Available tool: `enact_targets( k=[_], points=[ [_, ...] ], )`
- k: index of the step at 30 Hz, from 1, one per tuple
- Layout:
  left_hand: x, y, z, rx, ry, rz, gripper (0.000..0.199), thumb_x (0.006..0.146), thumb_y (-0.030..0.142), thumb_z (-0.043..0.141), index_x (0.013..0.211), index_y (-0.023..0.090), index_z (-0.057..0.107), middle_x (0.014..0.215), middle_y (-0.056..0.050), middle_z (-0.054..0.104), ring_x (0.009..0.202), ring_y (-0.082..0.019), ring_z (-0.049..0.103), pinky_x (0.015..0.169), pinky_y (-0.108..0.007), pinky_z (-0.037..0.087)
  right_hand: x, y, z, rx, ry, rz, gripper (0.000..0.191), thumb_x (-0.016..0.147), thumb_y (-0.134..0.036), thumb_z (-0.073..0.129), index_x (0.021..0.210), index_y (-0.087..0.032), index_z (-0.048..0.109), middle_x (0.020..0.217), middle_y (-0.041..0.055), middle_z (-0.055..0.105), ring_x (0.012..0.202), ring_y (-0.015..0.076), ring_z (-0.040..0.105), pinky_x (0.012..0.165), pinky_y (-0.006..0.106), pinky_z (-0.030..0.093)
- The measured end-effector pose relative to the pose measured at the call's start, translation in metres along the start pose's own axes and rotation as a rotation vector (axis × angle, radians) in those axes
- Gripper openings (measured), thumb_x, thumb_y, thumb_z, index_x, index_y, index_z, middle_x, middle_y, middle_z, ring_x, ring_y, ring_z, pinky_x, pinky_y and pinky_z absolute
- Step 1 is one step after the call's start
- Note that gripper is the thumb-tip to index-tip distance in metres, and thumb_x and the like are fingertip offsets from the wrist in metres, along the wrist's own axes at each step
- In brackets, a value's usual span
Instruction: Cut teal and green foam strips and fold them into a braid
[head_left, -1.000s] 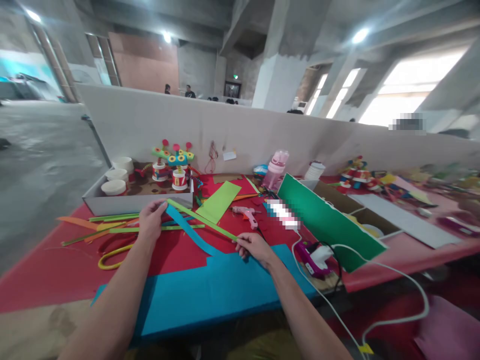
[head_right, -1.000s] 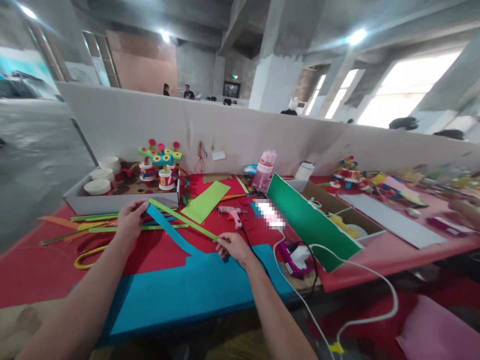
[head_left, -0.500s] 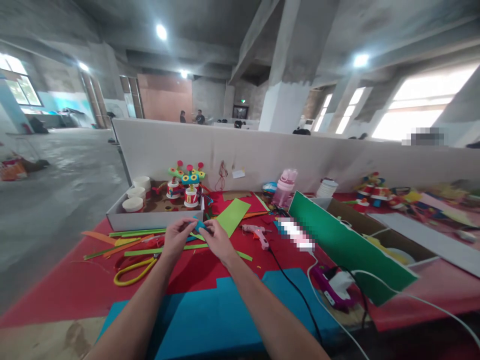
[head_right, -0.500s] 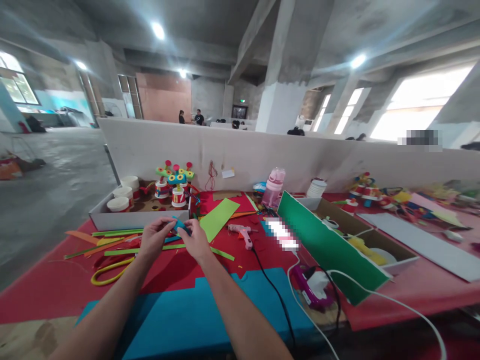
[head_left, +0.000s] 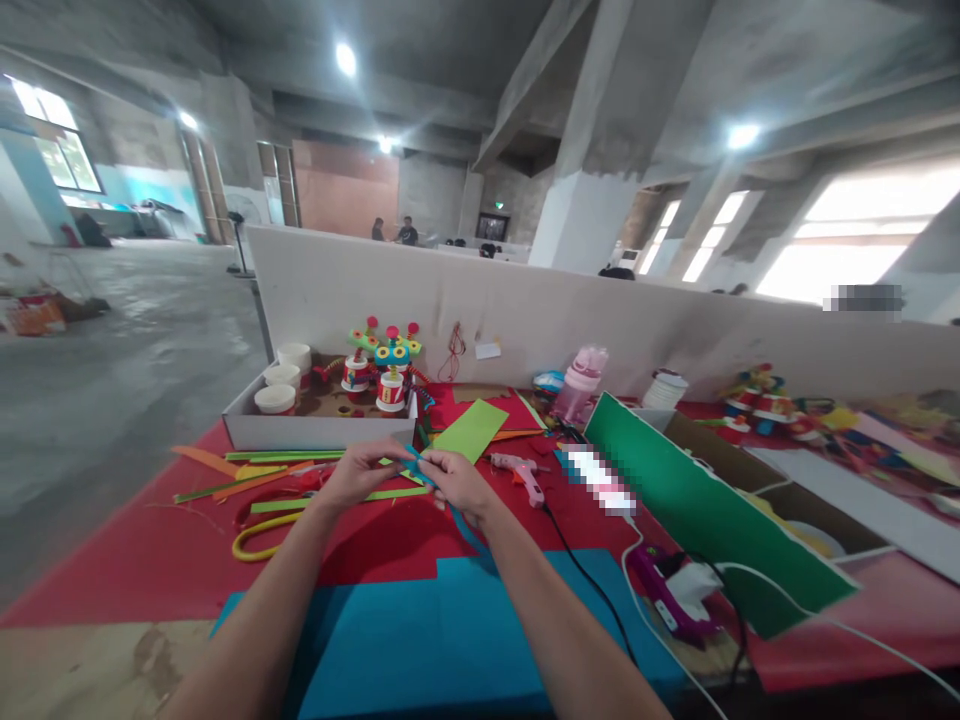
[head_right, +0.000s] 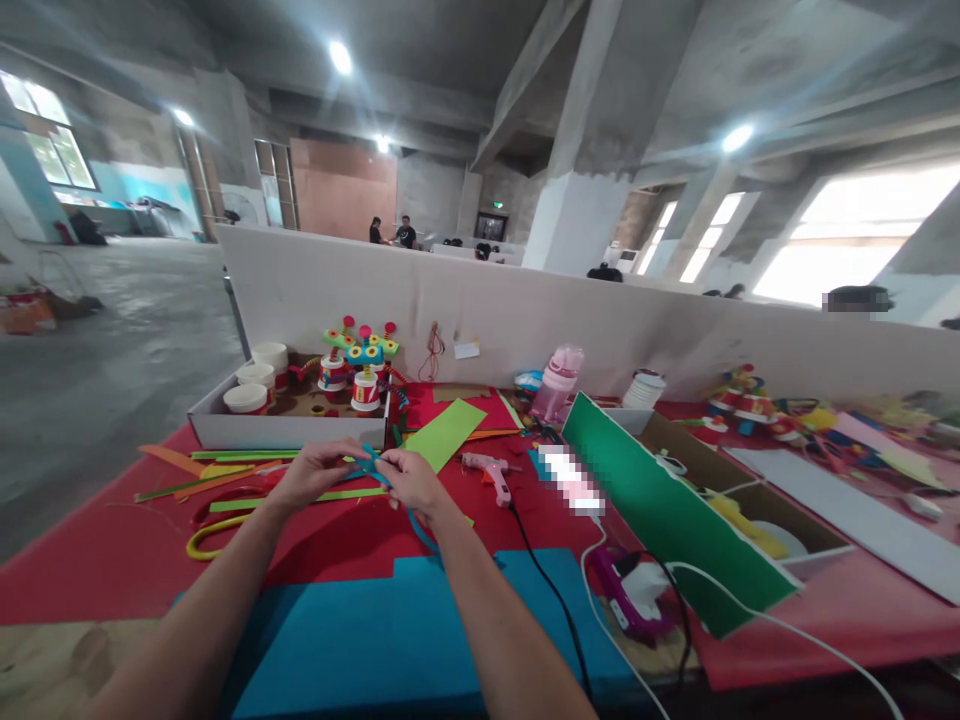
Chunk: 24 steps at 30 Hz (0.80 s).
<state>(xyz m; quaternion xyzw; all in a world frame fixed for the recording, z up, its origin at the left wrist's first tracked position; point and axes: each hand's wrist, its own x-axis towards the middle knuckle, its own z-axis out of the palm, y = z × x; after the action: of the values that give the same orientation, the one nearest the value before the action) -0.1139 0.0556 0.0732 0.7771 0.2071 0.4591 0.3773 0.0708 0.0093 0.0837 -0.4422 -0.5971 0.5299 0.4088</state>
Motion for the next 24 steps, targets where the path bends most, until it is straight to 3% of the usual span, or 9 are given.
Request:
enact_targets(
  k=[4, 8, 13, 19, 24],
  points=[
    [-0.001, -0.003, 0.000, 0.042, -0.064, -0.038, 0.015, 0.077, 0.028, 0.067, 0.084, 0.017, 0.074, 0.081, -0.007, 0.070, 0.075, -0.017, 0.064, 0.070, -0.026, 0.049, -0.004, 0.003, -0.003, -0.118, 0.049, -0.015, 0.024, 0.082, -0.042, 0.054, 0.077, -0.019, 0.057, 0.052, -0.0072, 0.049, 0.037, 0.0052, 0.032, 0.039, 0.018, 0.025],
    [-0.002, -0.005, 0.004, -0.006, -0.076, -0.081, 0.016, 0.078, 0.030, 0.066, 0.081, 0.016, 0.072, 0.084, -0.008, 0.070, 0.079, -0.017, 0.064, 0.073, -0.026, 0.048, -0.010, 0.005, -0.006, -0.308, 0.089, -0.175, 0.027, 0.087, -0.038, 0.049, 0.073, -0.019, 0.062, 0.057, -0.0042, 0.058, 0.047, 0.0080, 0.041, 0.050, 0.020, 0.032],
    [-0.002, -0.002, 0.010, -0.111, -0.019, -0.140, 0.018, 0.075, 0.032, 0.069, 0.073, 0.014, 0.066, 0.081, -0.007, 0.067, 0.078, -0.017, 0.061, 0.070, -0.026, 0.047, -0.020, 0.002, -0.002, -0.377, 0.153, -0.306, 0.032, 0.091, -0.038, 0.044, 0.077, -0.019, 0.066, 0.063, -0.0017, 0.063, 0.060, 0.0120, 0.053, 0.061, 0.022, 0.038],
    [-0.003, -0.004, 0.013, -0.134, 0.000, -0.188, 0.022, 0.074, 0.034, 0.070, 0.070, 0.014, 0.061, 0.080, -0.005, 0.063, 0.075, -0.014, 0.057, 0.067, -0.025, 0.045, -0.026, 0.001, 0.006, -0.429, 0.229, -0.319, 0.028, 0.080, -0.043, 0.062, 0.090, -0.018, 0.069, 0.075, 0.0007, 0.068, 0.068, 0.0149, 0.058, 0.064, 0.023, 0.042],
    [-0.004, -0.004, 0.015, -0.142, 0.029, -0.236, 0.023, 0.073, 0.034, 0.071, 0.072, 0.014, 0.060, 0.072, -0.002, 0.060, 0.067, -0.012, 0.055, 0.062, -0.023, 0.043, -0.024, 0.008, 0.008, -0.429, 0.214, -0.349, 0.029, 0.087, -0.038, 0.052, 0.074, -0.019, 0.069, 0.067, -0.0005, 0.066, 0.065, 0.0137, 0.058, 0.066, 0.023, 0.041]
  ],
)
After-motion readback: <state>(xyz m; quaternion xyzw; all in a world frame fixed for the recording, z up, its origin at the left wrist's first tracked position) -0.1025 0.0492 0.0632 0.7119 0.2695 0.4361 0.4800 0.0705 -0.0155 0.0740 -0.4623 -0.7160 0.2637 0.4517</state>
